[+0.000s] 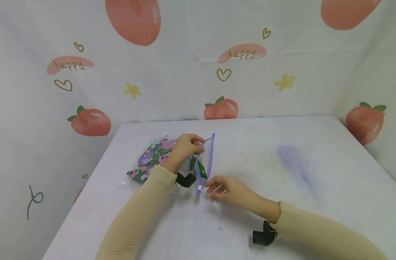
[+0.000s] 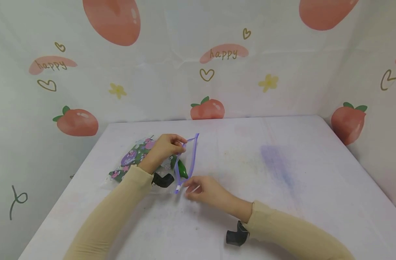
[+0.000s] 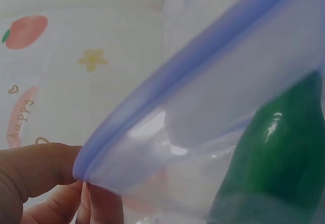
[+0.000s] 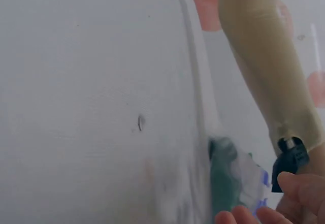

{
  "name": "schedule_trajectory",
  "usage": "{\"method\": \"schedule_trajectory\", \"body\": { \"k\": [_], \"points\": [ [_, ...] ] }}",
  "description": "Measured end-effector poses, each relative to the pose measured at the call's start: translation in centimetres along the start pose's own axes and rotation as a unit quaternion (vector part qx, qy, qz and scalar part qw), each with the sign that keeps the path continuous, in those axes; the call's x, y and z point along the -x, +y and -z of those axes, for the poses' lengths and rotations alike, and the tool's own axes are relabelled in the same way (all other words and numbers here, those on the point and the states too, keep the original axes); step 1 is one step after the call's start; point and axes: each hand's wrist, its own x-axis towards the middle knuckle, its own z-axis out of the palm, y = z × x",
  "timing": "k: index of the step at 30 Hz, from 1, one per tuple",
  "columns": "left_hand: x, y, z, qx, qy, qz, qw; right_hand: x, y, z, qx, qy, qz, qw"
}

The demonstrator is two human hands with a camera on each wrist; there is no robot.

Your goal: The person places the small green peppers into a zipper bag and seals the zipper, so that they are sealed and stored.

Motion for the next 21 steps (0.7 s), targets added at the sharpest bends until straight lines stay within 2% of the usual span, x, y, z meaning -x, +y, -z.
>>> {"method": "schedule_trajectory", "body": {
  "k": [6, 9, 13, 21],
  "points": [
    [0.1, 0.1, 0.0, 0.000, 0.002, 0.000, 1.0000, -0.5, 0.3, -0.6, -0.030, -0.014, -0.031, 0.9990],
    [0.1, 0.1, 0.0, 0.000, 0.001, 0.001, 1.0000, -0.8, 0.3, -0.8, -0.062, -0.018, -0.053, 0.9965],
    [0.1, 0.1, 0.0, 0.001, 0.000, -0.003, 1.0000, -1.3, 0.3, -1.0, -0.119, -0.020, -0.080, 0.9894],
    [0.2, 0.0, -0.1, -0.001, 0.001, -0.009, 1.0000, -2.1, 0.6, -1.9, -0.194, -0.005, -0.103, 0.9755]
  ]
}}
